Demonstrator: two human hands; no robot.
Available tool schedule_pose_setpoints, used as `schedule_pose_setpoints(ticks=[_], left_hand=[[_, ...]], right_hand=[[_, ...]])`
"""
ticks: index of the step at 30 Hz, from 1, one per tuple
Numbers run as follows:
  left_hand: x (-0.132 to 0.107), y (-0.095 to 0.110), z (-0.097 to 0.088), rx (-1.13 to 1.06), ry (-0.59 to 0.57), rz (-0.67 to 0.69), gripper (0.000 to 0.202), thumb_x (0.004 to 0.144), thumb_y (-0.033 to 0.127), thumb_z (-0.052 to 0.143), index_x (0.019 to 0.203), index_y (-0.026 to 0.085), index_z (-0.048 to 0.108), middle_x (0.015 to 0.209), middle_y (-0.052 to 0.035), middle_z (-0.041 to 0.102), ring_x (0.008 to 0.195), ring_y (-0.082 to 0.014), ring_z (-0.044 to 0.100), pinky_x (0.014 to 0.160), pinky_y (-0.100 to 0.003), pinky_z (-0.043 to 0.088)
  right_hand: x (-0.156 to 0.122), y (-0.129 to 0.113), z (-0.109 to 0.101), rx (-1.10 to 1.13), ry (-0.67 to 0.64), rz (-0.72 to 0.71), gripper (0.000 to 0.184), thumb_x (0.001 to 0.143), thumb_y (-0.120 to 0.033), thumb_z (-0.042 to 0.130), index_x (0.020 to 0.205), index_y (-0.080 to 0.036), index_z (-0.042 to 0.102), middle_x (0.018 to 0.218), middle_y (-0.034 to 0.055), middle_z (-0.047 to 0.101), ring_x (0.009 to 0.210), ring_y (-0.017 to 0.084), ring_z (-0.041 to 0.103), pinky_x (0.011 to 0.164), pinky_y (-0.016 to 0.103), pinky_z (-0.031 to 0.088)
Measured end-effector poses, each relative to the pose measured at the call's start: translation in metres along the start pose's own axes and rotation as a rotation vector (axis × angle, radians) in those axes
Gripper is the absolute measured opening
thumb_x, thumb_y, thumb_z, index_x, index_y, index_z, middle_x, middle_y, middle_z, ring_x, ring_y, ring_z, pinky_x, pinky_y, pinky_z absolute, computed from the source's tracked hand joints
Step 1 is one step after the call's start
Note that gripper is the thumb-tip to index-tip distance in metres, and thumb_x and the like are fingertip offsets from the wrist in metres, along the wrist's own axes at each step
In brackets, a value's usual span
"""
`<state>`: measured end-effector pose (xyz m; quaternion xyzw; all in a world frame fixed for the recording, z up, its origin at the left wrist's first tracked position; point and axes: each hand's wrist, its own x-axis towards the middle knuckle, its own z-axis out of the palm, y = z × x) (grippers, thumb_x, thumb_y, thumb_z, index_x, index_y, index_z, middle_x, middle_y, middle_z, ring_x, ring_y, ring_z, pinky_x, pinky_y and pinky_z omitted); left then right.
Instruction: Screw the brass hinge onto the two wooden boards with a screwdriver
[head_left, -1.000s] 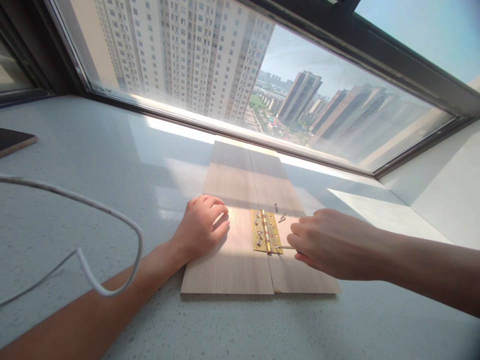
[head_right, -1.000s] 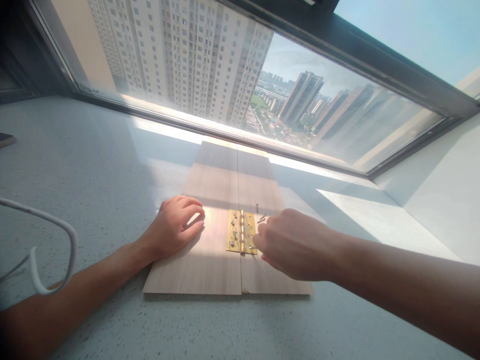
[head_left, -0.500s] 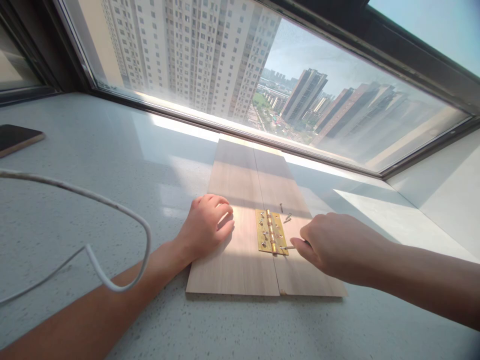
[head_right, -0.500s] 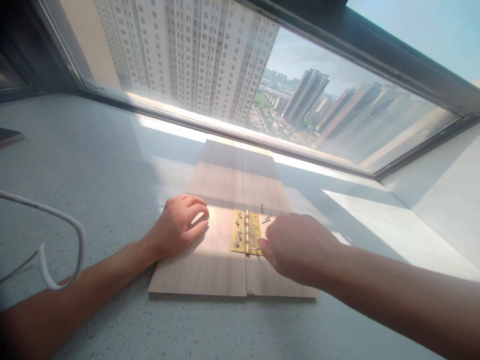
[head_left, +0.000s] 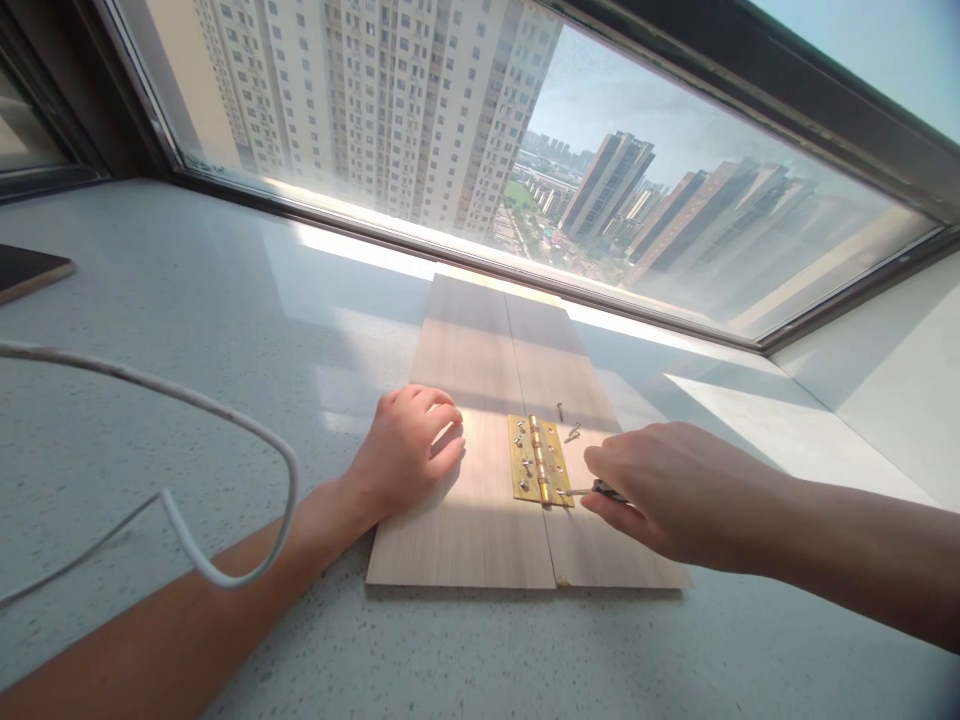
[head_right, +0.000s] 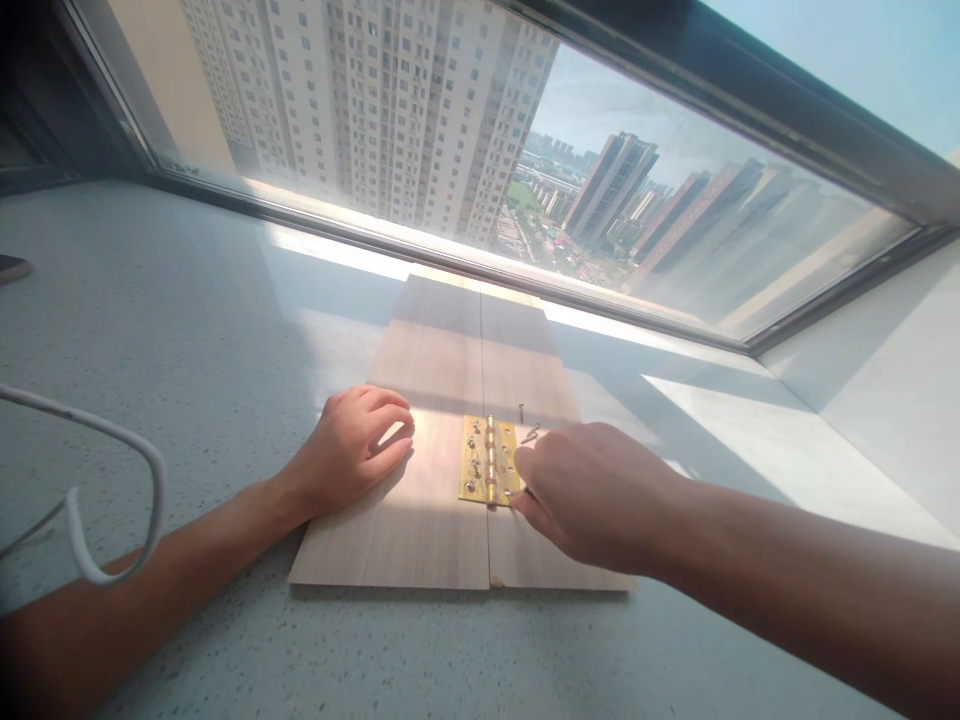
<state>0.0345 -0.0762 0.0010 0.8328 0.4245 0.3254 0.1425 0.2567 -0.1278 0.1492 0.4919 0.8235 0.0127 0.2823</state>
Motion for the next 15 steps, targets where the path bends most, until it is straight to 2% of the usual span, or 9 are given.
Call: schedule_pose_setpoints(ticks=[2, 4, 7, 10, 13, 15], left_hand=[[0.000, 0.000, 0.000, -0.003, 0.007, 0.003, 0.009, 0.080, 0.022, 0.057, 0.084, 0.022, 0.065, 0.100, -0.0038, 0.065, 0.098, -0.0251, 0.056, 0.089, -0.044, 0.038], [0.000, 0.000, 0.000, -0.006, 0.014, 0.009, 0.009, 0.080, 0.022, 0.057, 0.084, 0.022, 0.065, 0.100, -0.0041, 0.065, 0.098, -0.0252, 0.056, 0.089, -0.044, 0.038], [-0.001, -0.001, 0.000, -0.012, 0.019, 0.009, 0.009, 0.080, 0.022, 0.057, 0.084, 0.022, 0.065, 0.100, -0.0041, 0.065, 0.098, -0.0251, 0.056, 0.089, -0.043, 0.038], [-0.001, -0.001, 0.000, -0.019, 0.018, 0.002, 0.009, 0.080, 0.022, 0.058, 0.084, 0.022, 0.066, 0.099, -0.0036, 0.065, 0.098, -0.0245, 0.056, 0.089, -0.043, 0.038], [-0.001, -0.001, 0.000, -0.016, 0.014, 0.001, 0.009, 0.080, 0.022, 0.058, 0.085, 0.021, 0.066, 0.101, -0.0037, 0.065, 0.099, -0.0246, 0.056, 0.090, -0.043, 0.038], [0.000, -0.001, 0.001, -0.008, 0.010, 0.003, 0.009, 0.080, 0.022, 0.057, 0.085, 0.021, 0.065, 0.101, -0.0037, 0.065, 0.099, -0.0249, 0.056, 0.090, -0.044, 0.038]], right_hand=[[0.002, -0.003, -0.002, 0.105, -0.044, 0.214, 0.033, 0.085, -0.042, 0.046, 0.060, -0.020, 0.046, 0.056, 0.0025, 0.051, 0.046, 0.013, 0.040, 0.045, 0.028, 0.019], [0.005, -0.003, -0.004, 0.254, -0.146, 0.373, 0.041, 0.085, -0.048, 0.042, 0.055, -0.021, 0.040, 0.054, 0.0023, 0.048, 0.045, 0.013, 0.039, 0.044, 0.028, 0.023], [0.009, -0.001, -0.006, 0.476, -0.291, 0.487, 0.047, 0.089, -0.049, 0.031, 0.053, -0.020, 0.039, 0.053, 0.0025, 0.046, 0.044, 0.013, 0.039, 0.045, 0.029, 0.027], [0.009, 0.000, -0.004, 0.445, -0.290, 0.454, 0.044, 0.090, -0.042, 0.031, 0.051, -0.020, 0.035, 0.051, 0.0008, 0.041, 0.043, 0.011, 0.034, 0.045, 0.029, 0.024], [0.005, 0.002, 0.002, 0.236, -0.225, 0.300, 0.043, 0.089, -0.040, 0.034, 0.051, -0.021, 0.033, 0.049, 0.0002, 0.040, 0.042, 0.011, 0.028, 0.045, 0.030, 0.019], [0.002, 0.006, 0.005, 0.110, -0.178, 0.163, 0.043, 0.090, -0.041, 0.034, 0.052, -0.020, 0.040, 0.049, 0.0013, 0.045, 0.043, 0.012, 0.031, 0.046, 0.029, 0.019]])
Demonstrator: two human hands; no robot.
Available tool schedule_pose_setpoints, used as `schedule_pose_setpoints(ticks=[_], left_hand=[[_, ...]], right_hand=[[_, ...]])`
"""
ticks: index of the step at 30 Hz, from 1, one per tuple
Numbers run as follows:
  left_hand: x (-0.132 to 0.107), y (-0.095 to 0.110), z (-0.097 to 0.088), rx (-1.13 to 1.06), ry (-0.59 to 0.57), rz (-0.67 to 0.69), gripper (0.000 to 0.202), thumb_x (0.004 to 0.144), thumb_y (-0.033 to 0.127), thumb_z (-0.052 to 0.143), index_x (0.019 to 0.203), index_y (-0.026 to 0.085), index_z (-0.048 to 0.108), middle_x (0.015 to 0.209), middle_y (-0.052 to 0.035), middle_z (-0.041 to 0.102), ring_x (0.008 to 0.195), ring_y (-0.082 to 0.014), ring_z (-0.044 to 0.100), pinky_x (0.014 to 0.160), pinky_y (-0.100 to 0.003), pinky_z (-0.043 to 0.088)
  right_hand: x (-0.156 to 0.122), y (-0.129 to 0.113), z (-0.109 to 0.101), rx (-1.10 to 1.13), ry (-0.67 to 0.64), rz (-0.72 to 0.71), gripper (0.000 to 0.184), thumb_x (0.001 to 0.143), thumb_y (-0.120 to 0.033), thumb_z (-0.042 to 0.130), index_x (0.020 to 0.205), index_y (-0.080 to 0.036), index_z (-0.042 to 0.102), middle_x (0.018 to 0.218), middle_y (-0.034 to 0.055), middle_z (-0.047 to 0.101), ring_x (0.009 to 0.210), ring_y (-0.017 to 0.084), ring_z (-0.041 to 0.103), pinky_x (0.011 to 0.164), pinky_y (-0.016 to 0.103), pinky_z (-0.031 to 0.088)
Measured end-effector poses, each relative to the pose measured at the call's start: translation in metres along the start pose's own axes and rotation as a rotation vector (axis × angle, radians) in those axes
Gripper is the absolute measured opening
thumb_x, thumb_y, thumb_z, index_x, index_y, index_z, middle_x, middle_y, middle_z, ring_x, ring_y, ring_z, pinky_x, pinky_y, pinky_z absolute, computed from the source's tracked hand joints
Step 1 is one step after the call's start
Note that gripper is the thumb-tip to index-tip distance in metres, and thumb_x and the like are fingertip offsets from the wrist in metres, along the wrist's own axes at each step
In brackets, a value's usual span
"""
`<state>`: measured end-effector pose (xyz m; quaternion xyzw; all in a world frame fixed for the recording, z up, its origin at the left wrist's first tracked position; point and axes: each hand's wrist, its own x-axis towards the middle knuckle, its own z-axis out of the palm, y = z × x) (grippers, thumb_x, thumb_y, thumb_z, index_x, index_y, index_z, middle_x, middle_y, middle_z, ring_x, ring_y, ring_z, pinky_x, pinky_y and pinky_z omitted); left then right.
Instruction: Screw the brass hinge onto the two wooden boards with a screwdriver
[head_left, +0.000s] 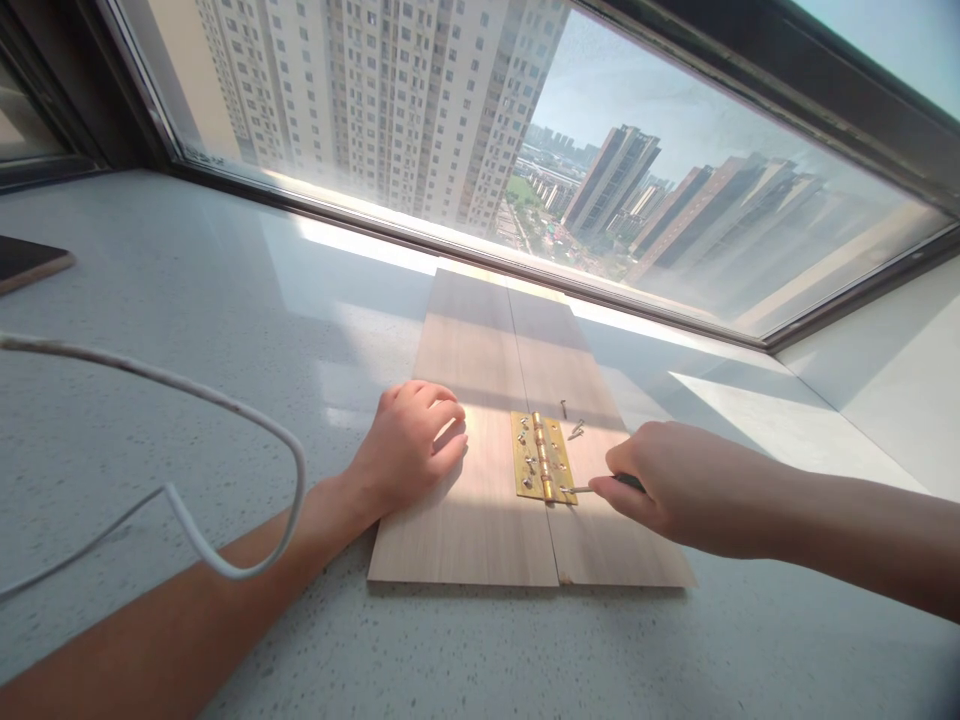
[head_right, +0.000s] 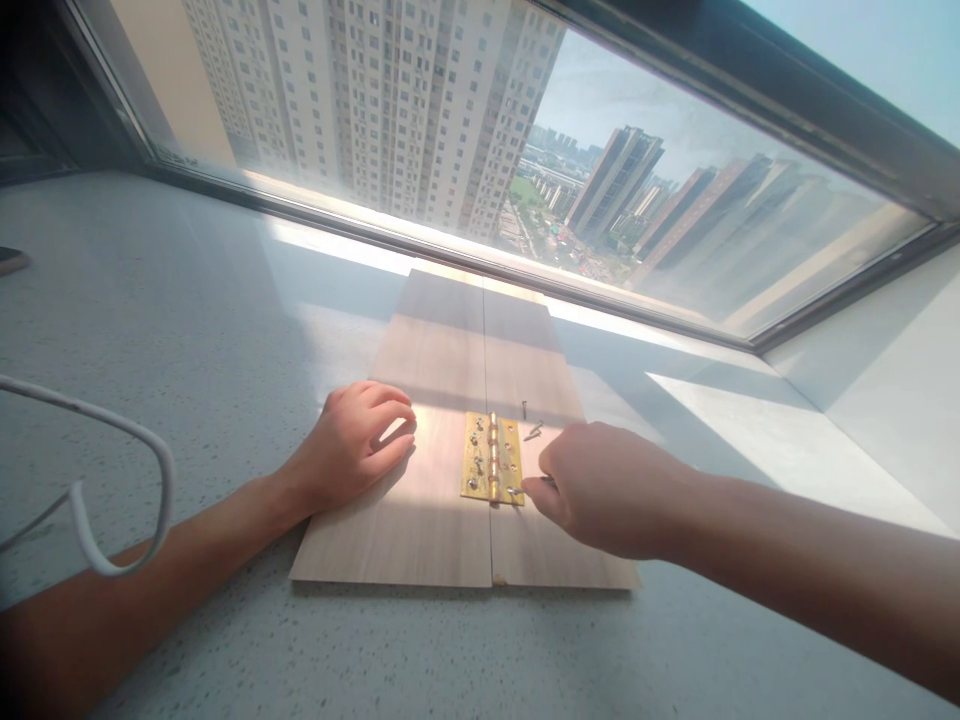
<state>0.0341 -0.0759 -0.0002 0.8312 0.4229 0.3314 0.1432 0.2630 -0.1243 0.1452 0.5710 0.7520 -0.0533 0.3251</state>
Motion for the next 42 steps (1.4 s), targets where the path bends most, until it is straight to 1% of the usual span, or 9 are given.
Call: schedule_pose_setpoints(ticks=[6, 8, 12, 15, 20, 26, 35, 38, 42], left_hand=[[0.000, 0.000, 0.000, 0.004, -0.005, 0.007, 0.009, 0.080, 0.022, 0.057, 0.085, 0.021, 0.065, 0.101, -0.0040, 0.065, 0.099, -0.0252, 0.056, 0.089, -0.044, 0.038], [0.000, 0.001, 0.000, 0.010, -0.009, 0.010, 0.010, 0.080, 0.022, 0.056, 0.085, 0.021, 0.065, 0.101, -0.0041, 0.065, 0.099, -0.0253, 0.056, 0.089, -0.044, 0.038], [0.000, 0.001, -0.001, 0.013, -0.004, 0.023, 0.010, 0.080, 0.022, 0.056, 0.084, 0.021, 0.065, 0.100, -0.0046, 0.065, 0.097, -0.0255, 0.056, 0.088, -0.044, 0.038], [0.000, 0.002, -0.001, 0.007, 0.001, 0.023, 0.010, 0.081, 0.022, 0.056, 0.084, 0.021, 0.065, 0.100, -0.0044, 0.065, 0.098, -0.0251, 0.056, 0.089, -0.044, 0.038], [0.000, 0.002, -0.002, 0.020, -0.008, 0.019, 0.010, 0.081, 0.022, 0.056, 0.084, 0.021, 0.065, 0.099, -0.0040, 0.065, 0.098, -0.0250, 0.056, 0.089, -0.045, 0.037], [0.000, 0.001, -0.002, 0.016, -0.006, 0.023, 0.009, 0.081, 0.022, 0.056, 0.084, 0.021, 0.065, 0.100, -0.0042, 0.065, 0.098, -0.0245, 0.056, 0.089, -0.044, 0.037], [-0.001, 0.002, -0.002, 0.031, -0.009, 0.039, 0.009, 0.081, 0.023, 0.056, 0.083, 0.021, 0.064, 0.100, -0.0043, 0.065, 0.099, -0.0247, 0.056, 0.090, -0.044, 0.036], [0.000, 0.004, -0.003, 0.040, -0.013, 0.039, 0.009, 0.081, 0.023, 0.055, 0.082, 0.021, 0.064, 0.099, -0.0044, 0.065, 0.099, -0.0251, 0.056, 0.090, -0.045, 0.036], [0.000, 0.005, -0.004, 0.043, -0.018, 0.043, 0.009, 0.081, 0.022, 0.055, 0.081, 0.021, 0.064, 0.098, -0.0040, 0.065, 0.099, -0.0247, 0.056, 0.090, -0.044, 0.035]], right_hand=[[0.000, 0.010, -0.003, -0.294, 0.095, -0.440, 0.029, 0.087, -0.028, 0.046, 0.064, -0.016, 0.058, 0.059, 0.0035, 0.057, 0.047, 0.013, 0.042, 0.049, 0.029, 0.016], [0.000, 0.006, -0.005, -0.326, 0.124, -0.471, 0.029, 0.087, -0.027, 0.047, 0.063, -0.016, 0.058, 0.059, 0.0037, 0.057, 0.047, 0.012, 0.042, 0.050, 0.030, 0.015], [-0.001, -0.005, -0.005, -0.166, 0.160, -0.117, 0.046, 0.093, -0.039, 0.030, 0.059, -0.019, 0.053, 0.053, 0.0032, 0.052, 0.043, 0.013, 0.037, 0.048, 0.029, 0.017], [0.000, -0.006, -0.005, 0.005, 0.077, 0.154, 0.048, 0.092, -0.038, 0.026, 0.054, -0.020, 0.047, 0.053, 0.0041, 0.050, 0.044, 0.014, 0.038, 0.047, 0.029, 0.020], [0.005, -0.008, -0.010, 0.170, -0.028, 0.317, 0.038, 0.086, -0.032, 0.033, 0.051, -0.020, 0.042, 0.055, 0.0034, 0.048, 0.043, 0.013, 0.036, 0.046, 0.029, 0.022], [0.000, -0.011, -0.004, -0.095, 0.098, -0.039, 0.039, 0.088, -0.035, 0.035, 0.053, -0.020, 0.043, 0.050, 0.0025, 0.047, 0.042, 0.013, 0.034, 0.047, 0.028, 0.018], [-0.005, 0.001, -0.007, -0.342, 0.137, -0.413, 0.032, 0.089, -0.023, 0.042, 0.061, -0.017, 0.055, 0.053, 0.0027, 0.053, 0.043, 0.012, 0.037, 0.047, 0.029, 0.013], [-0.009, -0.004, -0.004, -0.225, 0.166, -0.290, 0.028, 0.089, -0.028, 0.044, 0.065, -0.018, 0.054, 0.059, 0.0033, 0.055, 0.046, 0.012, 0.040, 0.047, 0.028, 0.015], [-0.011, -0.012, -0.003, 0.039, 0.109, 0.121, 0.035, 0.085, -0.044, 0.045, 0.060, -0.020, 0.047, 0.058, 0.0033, 0.053, 0.047, 0.014, 0.041, 0.045, 0.028, 0.022]])
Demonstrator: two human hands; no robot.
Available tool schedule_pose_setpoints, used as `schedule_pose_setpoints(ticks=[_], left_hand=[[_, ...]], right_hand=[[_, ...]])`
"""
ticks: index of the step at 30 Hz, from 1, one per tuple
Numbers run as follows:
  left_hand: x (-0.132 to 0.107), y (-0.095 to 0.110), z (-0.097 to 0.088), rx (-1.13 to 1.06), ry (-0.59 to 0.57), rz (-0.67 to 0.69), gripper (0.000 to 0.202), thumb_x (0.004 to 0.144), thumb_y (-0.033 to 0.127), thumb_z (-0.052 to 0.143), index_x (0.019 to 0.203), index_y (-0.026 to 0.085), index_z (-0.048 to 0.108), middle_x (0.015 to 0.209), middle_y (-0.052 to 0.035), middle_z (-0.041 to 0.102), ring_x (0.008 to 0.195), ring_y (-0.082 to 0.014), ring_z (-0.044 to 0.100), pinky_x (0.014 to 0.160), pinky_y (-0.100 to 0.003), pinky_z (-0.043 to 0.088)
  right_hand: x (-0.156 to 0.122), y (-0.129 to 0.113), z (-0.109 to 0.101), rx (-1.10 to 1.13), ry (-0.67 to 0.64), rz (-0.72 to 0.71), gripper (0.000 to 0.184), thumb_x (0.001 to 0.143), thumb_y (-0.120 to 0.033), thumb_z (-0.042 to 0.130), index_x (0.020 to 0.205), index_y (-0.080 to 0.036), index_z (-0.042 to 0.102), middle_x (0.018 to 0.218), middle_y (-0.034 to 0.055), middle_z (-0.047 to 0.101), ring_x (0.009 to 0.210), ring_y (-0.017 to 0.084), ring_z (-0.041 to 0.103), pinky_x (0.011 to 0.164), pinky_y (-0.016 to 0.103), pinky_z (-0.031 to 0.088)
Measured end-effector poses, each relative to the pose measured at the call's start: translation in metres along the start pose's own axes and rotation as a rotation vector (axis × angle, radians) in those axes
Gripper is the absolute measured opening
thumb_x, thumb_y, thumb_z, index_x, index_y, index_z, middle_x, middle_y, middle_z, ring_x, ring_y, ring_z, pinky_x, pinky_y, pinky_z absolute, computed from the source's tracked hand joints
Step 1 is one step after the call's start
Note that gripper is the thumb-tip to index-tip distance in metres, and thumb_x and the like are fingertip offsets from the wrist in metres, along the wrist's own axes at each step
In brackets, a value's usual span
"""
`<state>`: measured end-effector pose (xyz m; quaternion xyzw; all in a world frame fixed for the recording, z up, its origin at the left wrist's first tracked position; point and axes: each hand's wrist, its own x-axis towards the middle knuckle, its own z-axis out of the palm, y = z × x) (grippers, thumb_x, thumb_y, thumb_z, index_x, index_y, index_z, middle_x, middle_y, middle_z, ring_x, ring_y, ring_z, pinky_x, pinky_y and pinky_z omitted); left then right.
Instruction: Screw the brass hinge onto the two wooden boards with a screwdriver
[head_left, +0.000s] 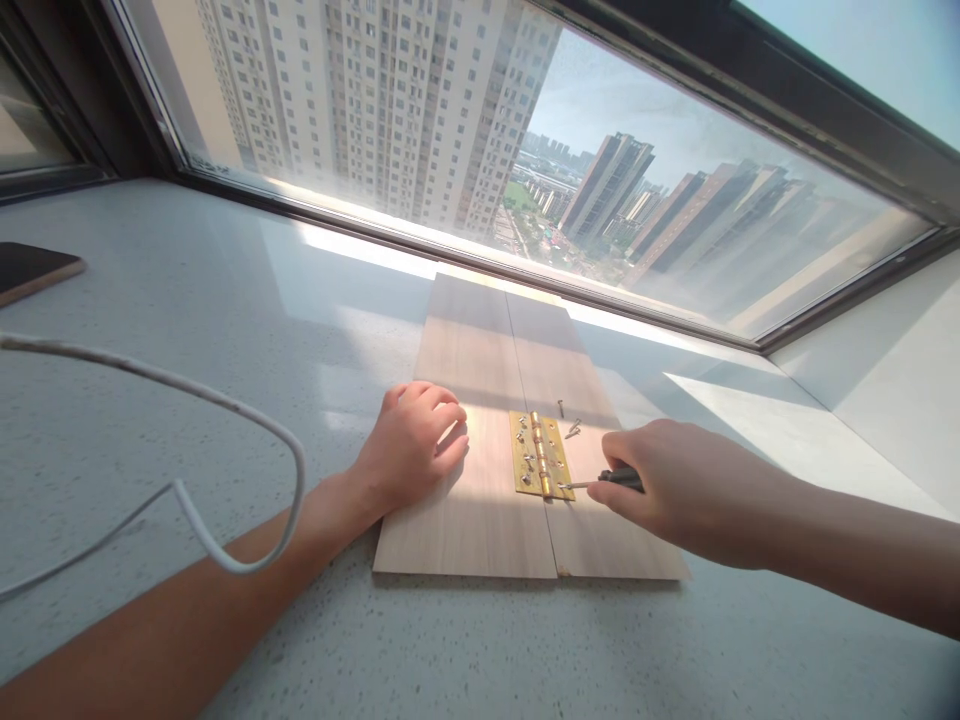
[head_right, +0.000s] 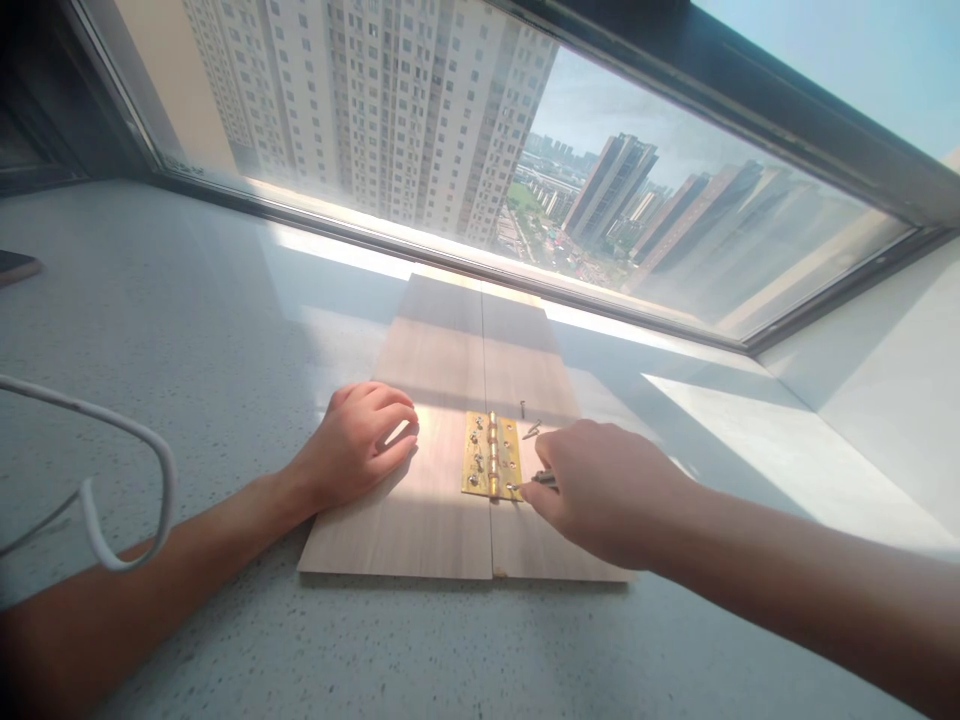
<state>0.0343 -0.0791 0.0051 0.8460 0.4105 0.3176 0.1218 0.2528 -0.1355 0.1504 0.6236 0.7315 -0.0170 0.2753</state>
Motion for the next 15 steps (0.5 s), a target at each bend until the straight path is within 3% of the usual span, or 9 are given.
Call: schedule_pose_setpoints(ticks=[3, 6, 10, 15], left_hand=[[0.000, 0.000, 0.000, -0.004, 0.007, 0.004, 0.009, 0.081, 0.022, 0.055, 0.081, 0.021, 0.064, 0.098, -0.0042, 0.065, 0.098, -0.0245, 0.056, 0.090, -0.044, 0.035], [0.000, -0.002, 0.000, -0.011, 0.010, 0.006, 0.009, 0.080, 0.022, 0.055, 0.081, 0.021, 0.064, 0.098, -0.0040, 0.066, 0.098, -0.0243, 0.056, 0.090, -0.044, 0.035], [-0.001, -0.002, 0.001, -0.016, 0.012, 0.006, 0.009, 0.080, 0.021, 0.056, 0.081, 0.020, 0.064, 0.098, -0.0041, 0.065, 0.098, -0.0242, 0.056, 0.090, -0.044, 0.036], [0.000, -0.002, 0.001, -0.005, -0.005, 0.006, 0.009, 0.081, 0.021, 0.055, 0.082, 0.020, 0.063, 0.098, -0.0040, 0.065, 0.098, -0.0238, 0.056, 0.090, -0.044, 0.035]], right_hand=[[0.004, -0.004, -0.004, 0.209, -0.164, 0.178, 0.044, 0.088, -0.048, 0.037, 0.055, -0.020, 0.043, 0.058, 0.0042, 0.053, 0.046, 0.013, 0.041, 0.045, 0.029, 0.027], [0.008, -0.005, -0.006, 0.277, -0.232, 0.200, 0.046, 0.090, -0.045, 0.032, 0.053, -0.019, 0.042, 0.058, 0.0044, 0.053, 0.045, 0.012, 0.040, 0.045, 0.028, 0.028], [0.008, 0.002, 0.002, 0.035, -0.157, 0.012, 0.043, 0.089, -0.040, 0.035, 0.051, -0.020, 0.041, 0.052, 0.0032, 0.049, 0.043, 0.012, 0.035, 0.044, 0.029, 0.021], [0.005, 0.017, 0.008, -0.270, -0.027, -0.384, 0.030, 0.089, -0.031, 0.044, 0.064, -0.019, 0.056, 0.056, 0.0026, 0.056, 0.045, 0.013, 0.038, 0.046, 0.029, 0.016]])
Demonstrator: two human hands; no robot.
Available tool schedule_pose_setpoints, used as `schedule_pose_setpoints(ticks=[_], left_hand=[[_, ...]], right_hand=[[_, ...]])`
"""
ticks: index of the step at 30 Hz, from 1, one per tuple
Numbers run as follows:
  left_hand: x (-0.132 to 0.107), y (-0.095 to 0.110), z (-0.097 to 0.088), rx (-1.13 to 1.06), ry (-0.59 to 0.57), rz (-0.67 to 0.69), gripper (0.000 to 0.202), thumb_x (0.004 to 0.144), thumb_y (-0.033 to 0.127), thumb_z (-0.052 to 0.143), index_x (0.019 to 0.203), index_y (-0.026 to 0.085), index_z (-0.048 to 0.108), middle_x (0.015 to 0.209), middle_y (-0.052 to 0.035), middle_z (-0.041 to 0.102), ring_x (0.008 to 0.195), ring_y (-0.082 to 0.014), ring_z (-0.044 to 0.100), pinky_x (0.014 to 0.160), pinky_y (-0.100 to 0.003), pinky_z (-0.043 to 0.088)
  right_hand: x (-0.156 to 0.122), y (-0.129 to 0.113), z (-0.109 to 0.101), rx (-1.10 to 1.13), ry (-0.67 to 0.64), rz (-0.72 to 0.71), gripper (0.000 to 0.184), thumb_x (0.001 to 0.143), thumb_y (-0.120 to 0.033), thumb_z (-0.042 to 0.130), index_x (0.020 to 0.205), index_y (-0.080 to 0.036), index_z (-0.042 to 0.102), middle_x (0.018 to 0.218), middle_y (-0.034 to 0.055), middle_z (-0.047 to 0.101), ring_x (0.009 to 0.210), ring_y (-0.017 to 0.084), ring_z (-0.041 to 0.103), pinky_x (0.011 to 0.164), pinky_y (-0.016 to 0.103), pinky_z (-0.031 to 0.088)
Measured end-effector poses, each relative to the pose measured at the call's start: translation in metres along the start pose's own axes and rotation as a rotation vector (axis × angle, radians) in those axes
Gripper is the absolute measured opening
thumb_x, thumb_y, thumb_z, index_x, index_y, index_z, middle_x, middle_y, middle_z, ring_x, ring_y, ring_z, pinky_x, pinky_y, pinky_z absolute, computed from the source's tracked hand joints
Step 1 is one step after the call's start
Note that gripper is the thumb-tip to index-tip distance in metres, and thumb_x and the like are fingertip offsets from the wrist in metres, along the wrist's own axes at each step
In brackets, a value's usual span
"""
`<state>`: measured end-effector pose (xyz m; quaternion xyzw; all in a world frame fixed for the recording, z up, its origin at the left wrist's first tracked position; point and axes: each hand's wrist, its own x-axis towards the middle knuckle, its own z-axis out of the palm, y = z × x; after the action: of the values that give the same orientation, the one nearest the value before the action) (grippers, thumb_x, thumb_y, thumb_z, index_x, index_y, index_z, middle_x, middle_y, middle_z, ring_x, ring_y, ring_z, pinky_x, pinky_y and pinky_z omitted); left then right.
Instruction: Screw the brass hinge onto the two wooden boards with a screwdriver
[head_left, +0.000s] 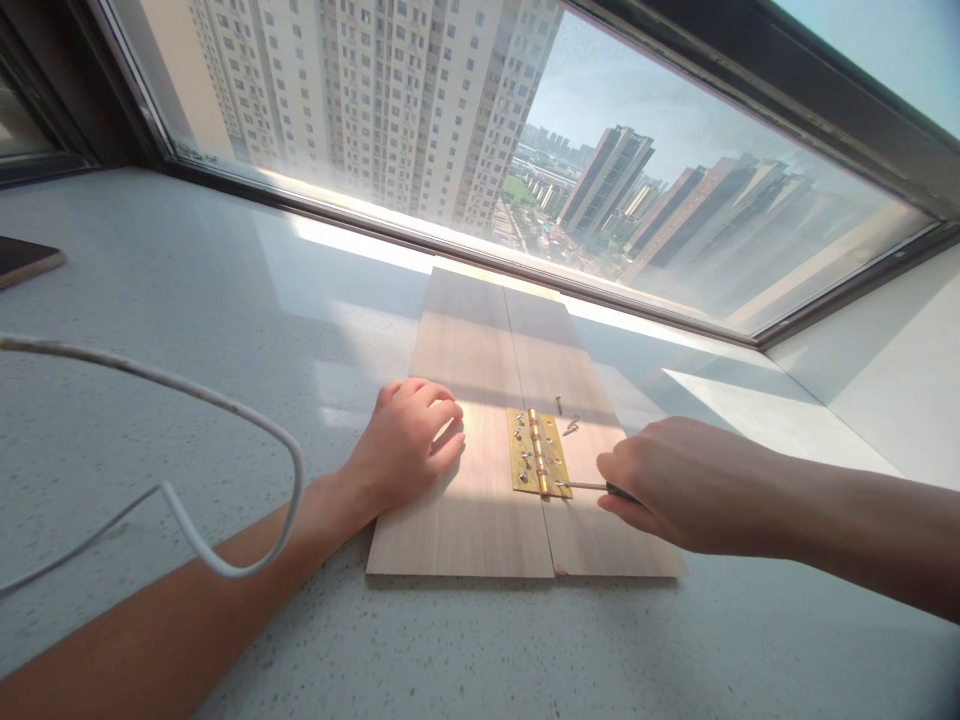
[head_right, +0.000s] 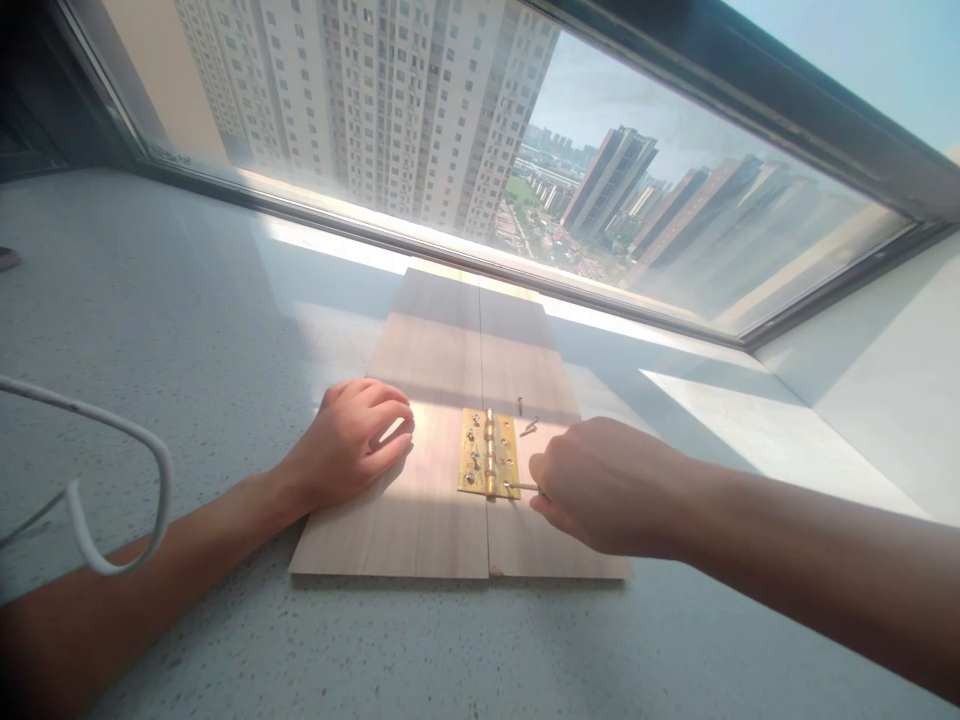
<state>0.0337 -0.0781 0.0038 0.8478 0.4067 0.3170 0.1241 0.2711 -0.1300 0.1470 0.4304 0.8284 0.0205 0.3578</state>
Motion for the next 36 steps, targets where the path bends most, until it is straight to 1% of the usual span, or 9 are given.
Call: schedule_pose_setpoints(ticks=[2, 4, 8, 10, 12, 26, 29, 33, 36], left_hand=[[0.000, 0.000, -0.001, 0.005, -0.006, 0.000, 0.008, 0.082, 0.021, 0.055, 0.082, 0.020, 0.063, 0.099, -0.0039, 0.065, 0.099, -0.0237, 0.056, 0.090, -0.044, 0.034], [0.000, 0.001, -0.001, 0.009, -0.008, -0.004, 0.008, 0.082, 0.021, 0.055, 0.083, 0.020, 0.063, 0.099, -0.0038, 0.065, 0.099, -0.0237, 0.055, 0.090, -0.044, 0.034], [-0.001, 0.002, -0.001, 0.016, -0.012, -0.007, 0.008, 0.082, 0.021, 0.055, 0.083, 0.020, 0.063, 0.098, -0.0032, 0.065, 0.099, -0.0237, 0.055, 0.090, -0.044, 0.034], [-0.001, 0.002, -0.001, 0.019, -0.016, -0.004, 0.008, 0.082, 0.022, 0.055, 0.083, 0.020, 0.063, 0.099, -0.0033, 0.065, 0.099, -0.0239, 0.055, 0.090, -0.044, 0.034], [0.000, 0.001, 0.000, 0.019, -0.018, -0.004, 0.009, 0.082, 0.022, 0.055, 0.083, 0.020, 0.063, 0.099, -0.0033, 0.065, 0.099, -0.0239, 0.055, 0.090, -0.044, 0.034], [0.000, 0.000, -0.001, 0.009, -0.017, -0.003, 0.009, 0.082, 0.022, 0.055, 0.083, 0.020, 0.063, 0.099, -0.0032, 0.064, 0.098, -0.0232, 0.055, 0.090, -0.043, 0.035], [0.000, 0.000, -0.001, 0.008, -0.010, -0.003, 0.008, 0.082, 0.021, 0.055, 0.083, 0.020, 0.063, 0.098, -0.0033, 0.064, 0.098, -0.0226, 0.056, 0.090, -0.043, 0.034], [0.000, 0.000, -0.001, -0.003, -0.007, -0.007, 0.008, 0.081, 0.020, 0.055, 0.083, 0.020, 0.063, 0.098, -0.0030, 0.064, 0.098, -0.0224, 0.056, 0.090, -0.042, 0.034], [0.000, -0.001, -0.001, -0.007, -0.009, -0.008, 0.008, 0.082, 0.020, 0.055, 0.083, 0.020, 0.063, 0.098, -0.0031, 0.065, 0.099, -0.0226, 0.056, 0.090, -0.042, 0.034]], right_hand=[[-0.002, 0.001, -0.001, -0.086, 0.037, -0.101, 0.022, 0.086, -0.024, 0.049, 0.067, -0.020, 0.058, 0.059, 0.0020, 0.057, 0.046, 0.013, 0.040, 0.047, 0.029, 0.015], [-0.002, -0.003, -0.004, -0.078, 0.059, -0.062, 0.019, 0.085, -0.027, 0.052, 0.068, -0.020, 0.058, 0.061, 0.0018, 0.058, 0.046, 0.013, 0.041, 0.047, 0.028, 0.015], [0.002, -0.013, -0.009, 0.162, 0.045, 0.317, 0.052, 0.090, -0.058, 0.033, 0.059, -0.021, 0.053, 0.056, 0.0033, 0.054, 0.045, 0.014, 0.039, 0.045, 0.028, 0.021], [0.005, -0.015, -0.011, 0.255, 0.002, 0.450, 0.063, 0.093, -0.058, 0.017, 0.053, -0.021, 0.048, 0.054, 0.0042, 0.052, 0.044, 0.014, 0.038, 0.046, 0.029, 0.024], [0.007, -0.014, -0.011, 0.269, -0.025, 0.478, 0.058, 0.094, -0.050, 0.018, 0.051, -0.021, 0.045, 0.053, 0.0042, 0.050, 0.043, 0.014, 0.037, 0.046, 0.029, 0.024], [0.002, -0.003, -0.010, -0.052, 0.115, -0.107, 0.024, 0.088, -0.025, 0.049, 0.065, -0.019, 0.055, 0.058, 0.0013, 0.055, 0.046, 0.013, 0.039, 0.047, 0.029, 0.014], [0.003, -0.007, -0.010, 0.081, 0.122, 0.078, 0.026, 0.086, -0.038, 0.052, 0.068, -0.020, 0.054, 0.061, 0.0020, 0.056, 0.047, 0.013, 0.041, 0.046, 0.028, 0.016], [0.007, -0.013, -0.009, 0.331, -0.004, 0.430, 0.058, 0.085, -0.069, 0.030, 0.056, -0.021, 0.045, 0.056, 0.0033, 0.053, 0.045, 0.014, 0.042, 0.044, 0.029, 0.023], [0.008, -0.012, -0.009, 0.381, -0.070, 0.501, 0.064, 0.088, -0.068, 0.016, 0.051, -0.020, 0.039, 0.054, 0.0037, 0.051, 0.045, 0.014, 0.041, 0.045, 0.030, 0.025]])
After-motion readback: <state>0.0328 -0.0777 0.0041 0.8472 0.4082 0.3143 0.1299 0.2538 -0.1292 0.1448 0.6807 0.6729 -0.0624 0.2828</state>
